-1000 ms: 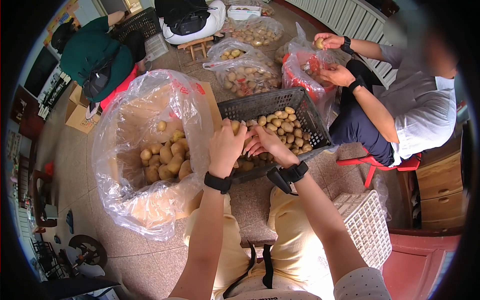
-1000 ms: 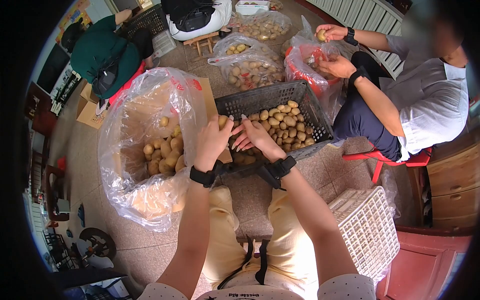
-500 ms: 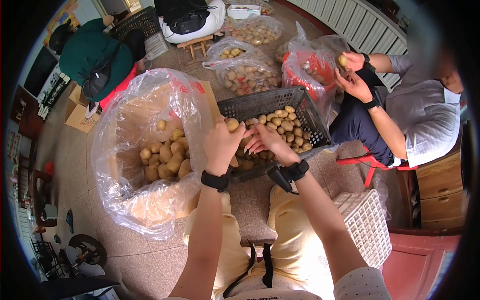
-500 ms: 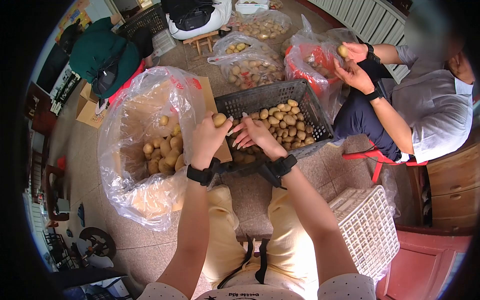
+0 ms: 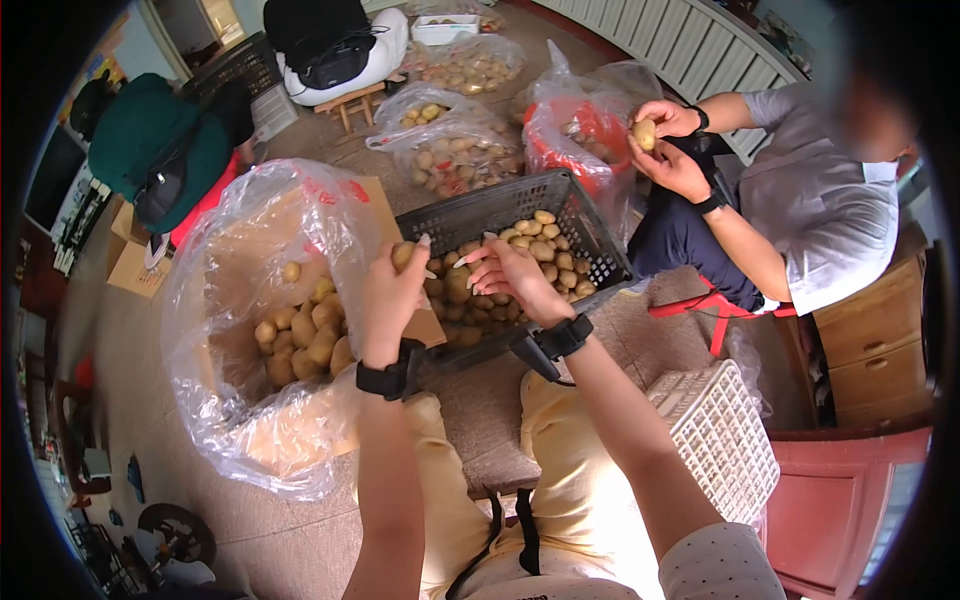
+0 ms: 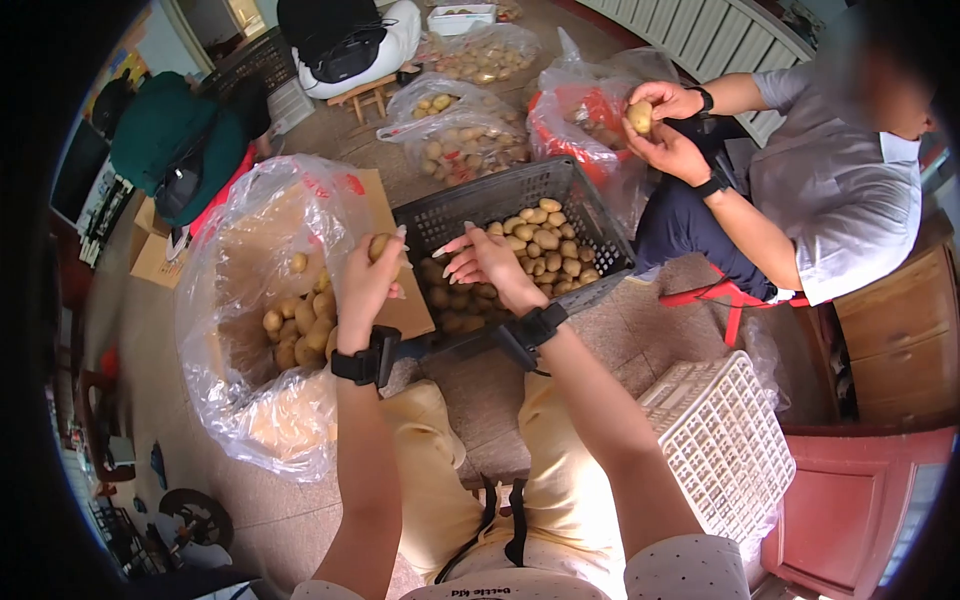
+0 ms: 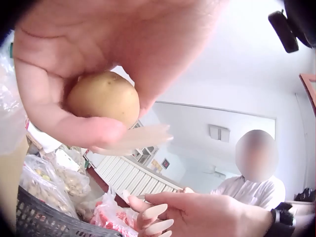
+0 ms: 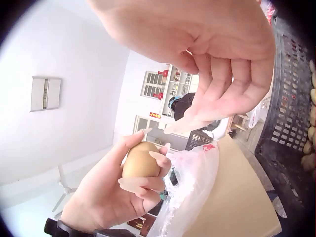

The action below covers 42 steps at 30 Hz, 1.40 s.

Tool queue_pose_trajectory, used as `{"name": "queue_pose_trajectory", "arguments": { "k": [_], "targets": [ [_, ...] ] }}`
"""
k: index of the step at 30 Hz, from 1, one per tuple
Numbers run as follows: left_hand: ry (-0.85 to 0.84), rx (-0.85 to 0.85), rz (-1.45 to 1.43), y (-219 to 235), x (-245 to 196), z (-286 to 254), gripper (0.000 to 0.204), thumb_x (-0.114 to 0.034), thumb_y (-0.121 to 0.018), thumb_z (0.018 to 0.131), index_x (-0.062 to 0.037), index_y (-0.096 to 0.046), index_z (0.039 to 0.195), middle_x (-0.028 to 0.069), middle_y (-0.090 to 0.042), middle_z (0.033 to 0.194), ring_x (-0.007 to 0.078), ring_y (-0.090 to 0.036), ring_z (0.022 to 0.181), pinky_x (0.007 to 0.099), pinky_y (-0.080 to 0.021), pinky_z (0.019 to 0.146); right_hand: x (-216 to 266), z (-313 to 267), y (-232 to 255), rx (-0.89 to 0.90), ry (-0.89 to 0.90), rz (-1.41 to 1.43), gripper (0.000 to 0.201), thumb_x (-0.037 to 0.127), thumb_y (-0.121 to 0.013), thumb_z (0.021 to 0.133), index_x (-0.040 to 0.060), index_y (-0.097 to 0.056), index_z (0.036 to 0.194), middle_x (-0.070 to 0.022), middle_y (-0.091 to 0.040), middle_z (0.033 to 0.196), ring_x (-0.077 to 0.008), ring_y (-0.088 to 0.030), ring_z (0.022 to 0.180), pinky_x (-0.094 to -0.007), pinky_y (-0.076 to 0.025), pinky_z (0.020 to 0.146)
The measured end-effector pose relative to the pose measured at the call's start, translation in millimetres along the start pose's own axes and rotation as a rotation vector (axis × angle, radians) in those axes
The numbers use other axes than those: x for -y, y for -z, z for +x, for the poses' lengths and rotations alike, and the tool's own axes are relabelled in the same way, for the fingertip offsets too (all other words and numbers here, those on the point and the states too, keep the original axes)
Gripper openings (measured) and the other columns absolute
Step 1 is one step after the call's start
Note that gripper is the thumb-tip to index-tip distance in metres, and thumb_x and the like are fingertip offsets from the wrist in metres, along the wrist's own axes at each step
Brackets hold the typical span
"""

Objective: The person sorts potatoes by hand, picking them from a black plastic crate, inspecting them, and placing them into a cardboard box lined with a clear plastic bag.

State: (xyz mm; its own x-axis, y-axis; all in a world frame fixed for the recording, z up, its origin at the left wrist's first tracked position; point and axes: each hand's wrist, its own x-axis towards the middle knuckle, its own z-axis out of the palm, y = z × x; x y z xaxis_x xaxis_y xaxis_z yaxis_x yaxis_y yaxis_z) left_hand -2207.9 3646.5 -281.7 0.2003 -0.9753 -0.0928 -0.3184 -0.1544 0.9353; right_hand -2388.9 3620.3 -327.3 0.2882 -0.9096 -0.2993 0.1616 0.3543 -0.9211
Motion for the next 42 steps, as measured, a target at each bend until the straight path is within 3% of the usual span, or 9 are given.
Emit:
{"name": "queue_pose_trajectory", "arguments": {
  "k": [2,12,18,21,30,34,36,40,42],
  "targets": [
    [0.063,0.023,-0.156,2.5,0.1,1.6,0.038,-0.036,-0.059,0.084,0.0012,-0.054,0.090,0.0053,-0.056,0.064,0.0117,-0.051,0.042,0.0237,-0.043,0.042,2.4,-0.8,1.8,0.034,-0.028,-0.010,0.045,0.038,-0.031,0.098,0.0023,-0.059,0.096,-0.0061,-0.062,0.071,-0.0102,-0.057,0.063,-0.0218,-0.049,0.067],
    [0.239,0.140,-0.602,8.4,-7.5,-0.5,0.036,-0.036,-0.051,0.087,-0.0019,-0.053,0.098,0.0070,-0.056,0.081,0.0137,-0.056,0.056,0.0268,-0.051,0.054,3.4,-0.9,3.6,0.006,-0.030,0.006,0.045,0.038,-0.029,0.098,0.0031,-0.058,0.097,-0.0057,-0.062,0.072,-0.0089,-0.056,0.063,-0.0217,-0.048,0.066],
    [0.309,0.131,-0.653,1.2,3.3,5.6,0.032,-0.035,-0.057,0.085,-0.0069,-0.054,0.101,0.0044,-0.059,0.082,0.0130,-0.058,0.065,0.0242,-0.050,0.062,2.0,-0.8,2.8,0.013,-0.041,0.001,0.045,0.038,-0.029,0.098,0.0033,-0.058,0.097,-0.0053,-0.061,0.073,-0.0092,-0.056,0.065,-0.0221,-0.048,0.068],
    [0.336,0.192,-0.698,1.2,4.9,9.7,0.029,-0.030,-0.060,0.084,-0.0074,-0.054,0.101,0.0040,-0.059,0.084,0.0144,-0.059,0.071,0.0248,-0.051,0.069,-0.2,0.2,0.7,-0.020,-0.011,0.010,0.049,0.038,-0.028,0.098,0.0026,-0.061,0.093,-0.0064,-0.064,0.069,-0.0082,-0.057,0.058,-0.0193,-0.047,0.057],
    [0.334,0.214,-0.951,-2.0,12.6,11.8,0.024,-0.022,-0.060,0.084,-0.0044,-0.054,0.100,0.0054,-0.057,0.095,0.0212,-0.060,0.091,0.0334,-0.051,0.087,-0.7,-1.4,1.3,-0.014,0.004,0.013,0.048,0.039,-0.029,0.097,0.0026,-0.061,0.093,-0.0065,-0.065,0.070,-0.0084,-0.057,0.059,-0.0192,-0.047,0.058],
    [0.320,0.221,-1.033,-0.7,15.7,14.5,0.025,-0.022,-0.059,0.085,-0.0038,-0.053,0.100,0.0078,-0.058,0.098,0.0230,-0.060,0.093,0.0344,-0.050,0.089,0.5,-2.3,0.9,-0.018,-0.023,0.014,0.048,0.039,-0.030,0.097,0.0024,-0.061,0.093,-0.0065,-0.065,0.070,-0.0086,-0.057,0.059,-0.0193,-0.047,0.058],
    [0.319,0.222,-1.046,1.9,12.1,12.1,0.026,-0.024,-0.058,0.085,-0.0034,-0.053,0.100,0.0091,-0.058,0.104,0.0237,-0.060,0.095,0.0354,-0.049,0.091,2.5,-3.6,1.9,0.010,-0.062,-0.022,0.045,0.039,-0.030,0.097,0.0051,-0.059,0.099,-0.0026,-0.061,0.074,-0.0092,-0.057,0.069,-0.0214,-0.046,0.070],
    [0.314,0.189,-0.980,16.9,9.3,13.2,0.023,-0.026,-0.057,0.086,-0.0066,-0.053,0.099,0.0070,-0.060,0.106,0.0210,-0.061,0.092,0.0305,-0.050,0.085,2.6,-4.0,1.2,0.028,-0.068,-0.021,0.046,0.040,-0.029,0.097,0.0057,-0.060,0.099,-0.0016,-0.061,0.074,-0.0089,-0.056,0.069,-0.0216,-0.046,0.070],
    [0.250,0.121,-0.743,31.2,13.7,16.0,0.027,-0.030,-0.051,0.088,-0.0069,-0.053,0.103,0.0077,-0.062,0.100,0.0195,-0.063,0.091,0.0293,-0.053,0.076,1.1,-3.0,0.8,-0.020,-0.037,0.010,0.046,0.038,-0.031,0.098,0.0032,-0.061,0.092,-0.0061,-0.064,0.070,-0.0097,-0.058,0.061,-0.0208,-0.048,0.060]
  ]
}}
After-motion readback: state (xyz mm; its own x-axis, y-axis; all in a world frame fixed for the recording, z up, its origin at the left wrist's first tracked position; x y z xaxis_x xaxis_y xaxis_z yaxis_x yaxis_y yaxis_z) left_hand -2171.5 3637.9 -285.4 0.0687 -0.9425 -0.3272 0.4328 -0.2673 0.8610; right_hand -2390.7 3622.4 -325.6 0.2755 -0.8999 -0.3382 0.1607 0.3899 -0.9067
